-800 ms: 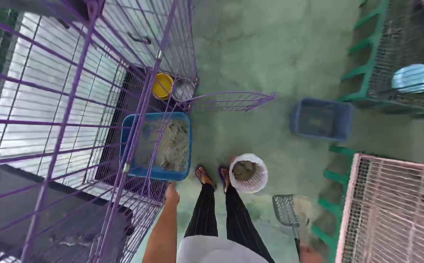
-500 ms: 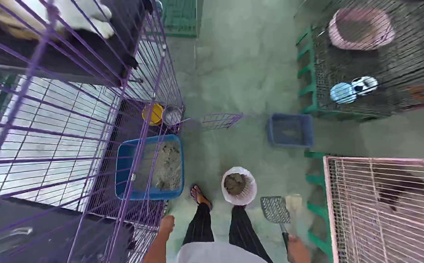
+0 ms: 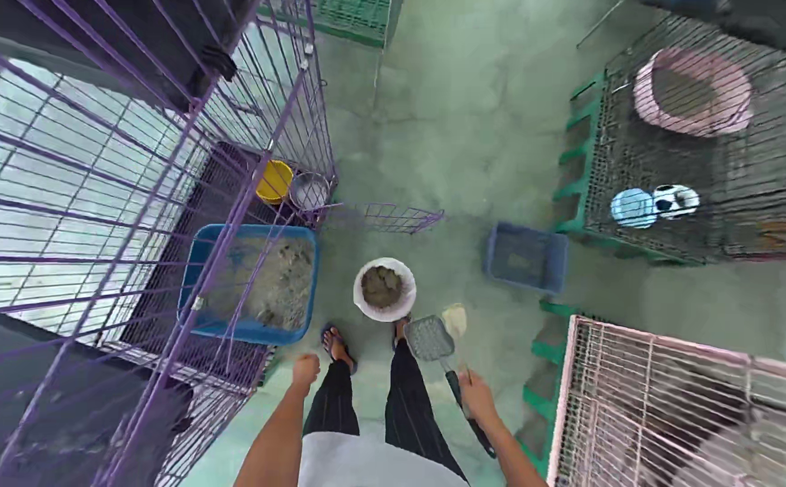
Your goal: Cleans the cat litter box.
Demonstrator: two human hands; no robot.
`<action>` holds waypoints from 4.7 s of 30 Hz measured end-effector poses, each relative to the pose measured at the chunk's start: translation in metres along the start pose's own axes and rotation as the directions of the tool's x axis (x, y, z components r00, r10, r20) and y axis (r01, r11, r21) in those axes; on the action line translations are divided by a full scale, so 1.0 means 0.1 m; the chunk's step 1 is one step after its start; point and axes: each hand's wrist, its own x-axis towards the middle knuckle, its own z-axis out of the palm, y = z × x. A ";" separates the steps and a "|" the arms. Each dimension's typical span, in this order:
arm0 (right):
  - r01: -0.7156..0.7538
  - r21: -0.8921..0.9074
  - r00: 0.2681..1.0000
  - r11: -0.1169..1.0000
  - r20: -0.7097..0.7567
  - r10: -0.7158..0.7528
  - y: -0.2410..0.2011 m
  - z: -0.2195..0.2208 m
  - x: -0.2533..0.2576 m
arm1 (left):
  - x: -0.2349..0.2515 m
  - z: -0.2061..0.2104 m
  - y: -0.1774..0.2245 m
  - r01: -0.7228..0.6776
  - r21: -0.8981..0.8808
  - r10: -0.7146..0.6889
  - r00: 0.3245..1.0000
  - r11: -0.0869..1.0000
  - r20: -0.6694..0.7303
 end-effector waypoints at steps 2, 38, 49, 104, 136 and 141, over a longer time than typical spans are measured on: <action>0.099 -0.139 0.992 0.985 0.085 -0.088 -0.21 -0.07 0.25 | 0.00 0.22 0.02 0.018 -0.070 -0.019 1.000 0.997 -0.001; 0.677 -0.465 0.732 0.571 0.509 -0.454 -1.27 -0.58 1.76 | 0.90 1.73 0.18 -0.121 -0.955 -0.233 0.971 -0.272 -0.057; 0.814 -0.562 0.488 0.146 0.526 -0.696 -2.19 -0.05 1.09 | 0.93 0.99 0.61 -0.116 -0.900 -0.225 0.974 -0.421 -0.020; 0.381 -0.780 0.635 -0.497 0.611 -0.472 -2.83 3.45 0.01 | 0.56 1.68 -0.23 -0.076 -0.949 -0.171 0.985 -0.307 -0.023; 0.277 -0.802 0.652 -0.529 0.561 -0.510 -3.29 3.21 0.13 | 0.63 1.78 -0.49 -0.001 -0.963 -0.148 0.988 -0.269 0.040; 0.299 -0.803 0.670 -0.516 0.562 -0.485 -2.76 2.77 0.21 | 0.51 1.82 -0.53 -0.020 -0.953 -0.126 0.992 -0.303 0.019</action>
